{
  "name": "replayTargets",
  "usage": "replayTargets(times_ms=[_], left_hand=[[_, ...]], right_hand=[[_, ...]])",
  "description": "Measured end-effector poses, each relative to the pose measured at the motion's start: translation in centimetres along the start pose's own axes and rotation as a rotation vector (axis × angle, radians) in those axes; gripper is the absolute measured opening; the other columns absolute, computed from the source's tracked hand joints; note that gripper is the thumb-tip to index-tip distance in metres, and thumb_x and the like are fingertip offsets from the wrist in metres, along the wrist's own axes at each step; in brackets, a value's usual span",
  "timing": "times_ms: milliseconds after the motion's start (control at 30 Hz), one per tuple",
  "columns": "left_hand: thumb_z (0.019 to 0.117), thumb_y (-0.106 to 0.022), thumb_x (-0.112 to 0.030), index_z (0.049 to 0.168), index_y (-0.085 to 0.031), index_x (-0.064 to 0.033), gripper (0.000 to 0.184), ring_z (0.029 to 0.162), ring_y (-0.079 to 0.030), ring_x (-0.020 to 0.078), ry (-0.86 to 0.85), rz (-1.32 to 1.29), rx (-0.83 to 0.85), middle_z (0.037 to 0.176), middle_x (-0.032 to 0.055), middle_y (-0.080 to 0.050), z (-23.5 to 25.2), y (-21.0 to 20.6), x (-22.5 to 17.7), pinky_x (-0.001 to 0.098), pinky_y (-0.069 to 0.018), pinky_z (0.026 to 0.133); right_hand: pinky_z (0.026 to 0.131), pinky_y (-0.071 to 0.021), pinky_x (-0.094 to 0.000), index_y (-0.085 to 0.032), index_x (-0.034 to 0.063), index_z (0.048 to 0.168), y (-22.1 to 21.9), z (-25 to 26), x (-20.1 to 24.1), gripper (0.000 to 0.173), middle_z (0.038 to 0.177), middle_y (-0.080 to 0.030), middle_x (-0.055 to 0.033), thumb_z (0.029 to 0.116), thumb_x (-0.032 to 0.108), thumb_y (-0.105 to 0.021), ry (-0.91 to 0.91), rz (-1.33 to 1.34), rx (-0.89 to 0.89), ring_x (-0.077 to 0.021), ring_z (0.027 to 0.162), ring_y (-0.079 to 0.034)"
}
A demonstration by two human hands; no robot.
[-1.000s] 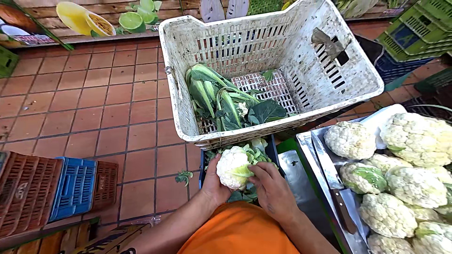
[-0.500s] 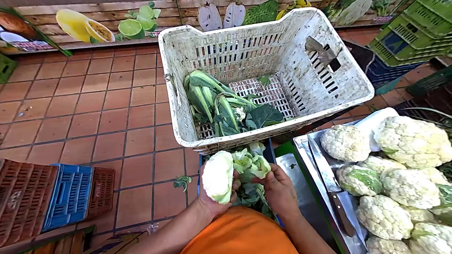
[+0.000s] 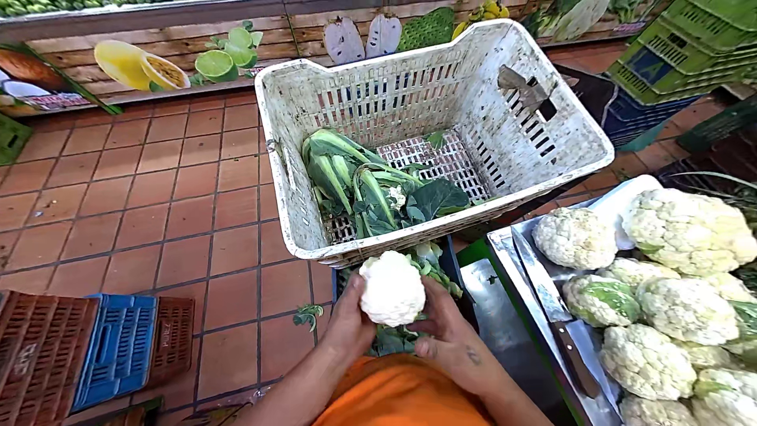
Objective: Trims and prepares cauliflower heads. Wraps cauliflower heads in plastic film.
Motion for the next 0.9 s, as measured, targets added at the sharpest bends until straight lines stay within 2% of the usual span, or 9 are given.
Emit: replayTargets(times_ms=[67, 200, 367, 433, 500, 600, 700, 800, 900], left_hand=[[0.0788, -0.07, -0.074, 0.146, -0.042, -0.0111, 0.096, 0.121, -0.062, 0.0279, -0.063, 0.209, 0.093, 0.131, 0.0145, -0.062, -0.6, -0.6, -0.4, 0.0488, -0.0532, 0.103], [0.0887, -0.056, -0.075, 0.14, -0.046, -0.009, 0.084, 0.109, -0.067, 0.0263, -0.059, 0.336, 0.239, 0.123, 0.0152, -0.065, -0.7, -1.3, -1.0, 0.0446, -0.0566, 0.093], [0.1037, -0.051, -0.045, 0.151, -0.046, -0.0163, 0.056, 0.088, -0.067, 0.0202, 0.051, 0.506, 0.274, 0.117, 0.0097, -0.066, 0.1, -3.1, -0.9, 0.0363, -0.0589, 0.075], [0.1051, -0.054, -0.03, 0.137, -0.061, -0.0106, 0.038, 0.08, -0.066, 0.0163, 0.069, 0.524, 0.281, 0.106, 0.0088, -0.068, 0.1, -3.8, -0.8, 0.0327, -0.0583, 0.071], [0.1033, -0.059, -0.024, 0.119, -0.071, -0.0091, 0.025, 0.074, -0.066, 0.0146, 0.051, 0.644, 0.219, 0.097, 0.006, -0.07, 0.8, -3.6, -0.4, 0.0314, -0.0584, 0.069], [0.0997, -0.064, -0.026, 0.126, -0.069, -0.0187, 0.028, 0.09, -0.069, 0.0171, 0.018, 0.902, 0.02, 0.121, 0.0026, -0.066, 2.6, -1.6, 0.2, 0.0393, -0.0611, 0.081], [0.0987, -0.062, -0.025, 0.128, -0.066, -0.0149, 0.031, 0.093, -0.071, 0.0193, -0.132, 0.957, -0.096, 0.122, 0.0047, -0.067, 2.7, 0.3, 0.4, 0.0426, -0.062, 0.083], [0.1012, -0.059, -0.033, 0.13, -0.067, -0.0125, 0.036, 0.114, -0.065, 0.0207, -0.125, 1.292, 0.305, 0.131, 0.009, -0.064, 0.8, 0.9, 1.8, 0.0438, -0.0561, 0.097], [0.1028, -0.052, -0.052, 0.149, -0.052, -0.0321, 0.05, 0.149, -0.037, 0.0286, 0.032, 1.704, 0.87, 0.159, 0.007, -0.042, -0.3, 2.6, 6.6, 0.0574, -0.0299, 0.121]], right_hand=[[0.093, -0.0626, -0.0474, -0.021, 0.0118, 0.16, 0.6, 0.3, -1.2, 0.119, 0.146, -0.054, -0.0132, 0.0729, 0.062, -0.084, 0.02, 0.171, -0.082, -0.0292, 0.121, -0.065], [0.096, -0.0574, -0.0502, -0.037, 0.0135, 0.151, 2.4, -0.1, -3.6, 0.095, 0.13, -0.064, -0.0153, 0.0759, 0.038, -0.089, 0.126, 0.664, -0.114, -0.0288, 0.115, -0.066], [0.103, -0.0536, -0.0497, -0.058, 0.0164, 0.141, 2.4, -1.1, -5.0, 0.061, 0.128, -0.069, -0.0118, 0.0868, 0.036, -0.078, 0.191, 1.049, 0.079, -0.026, 0.119, -0.066], [0.096, -0.0571, -0.0492, -0.071, 0.0108, 0.124, 2.3, -1.3, -5.0, 0.053, 0.118, -0.073, -0.0135, 0.0825, 0.044, -0.079, 0.135, 1.149, 0.056, -0.0269, 0.111, -0.07], [0.084, -0.0591, -0.047, -0.069, 0.0065, 0.12, 2.5, -1.4, -5.4, 0.064, 0.117, -0.07, -0.0186, 0.0771, 0.053, -0.079, 0.064, 1.246, 0.08, -0.0302, 0.102, -0.07], [0.067, -0.0581, -0.0416, -0.063, 0.0091, 0.132, 2.8, -1.7, -5.1, 0.079, 0.121, -0.066, -0.0214, 0.0731, 0.061, -0.076, 0.059, 1.326, 0.098, -0.0313, 0.092, -0.069], [0.071, -0.0587, -0.0453, -0.062, 0.0088, 0.132, 3.7, -3.0, -5.3, 0.079, 0.121, -0.066, -0.0221, 0.0732, 0.058, -0.077, 0.095, 1.355, -0.001, -0.0333, 0.096, -0.069], [0.08, -0.0589, -0.0501, -0.066, 0.0073, 0.127, 4.9, -5.5, -6.0, 0.07, 0.122, -0.067, -0.0219, 0.0747, 0.053, -0.078, 0.106, 1.358, -0.115, -0.0349, 0.101, -0.069], [0.083, -0.0578, -0.0507, -0.065, 0.0068, 0.128, 5.5, -8.3, -7.1, 0.07, 0.122, -0.066, -0.0217, 0.0751, 0.052, -0.078, 0.111, 1.362, -0.162, -0.0348, 0.103, -0.068]])
Point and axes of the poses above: each hand's wrist, its own z-axis towards the middle knuckle, its own y-axis out of the back of the hand, x = y × z, the point moved 2 cm from there along z, towards the middle knuckle
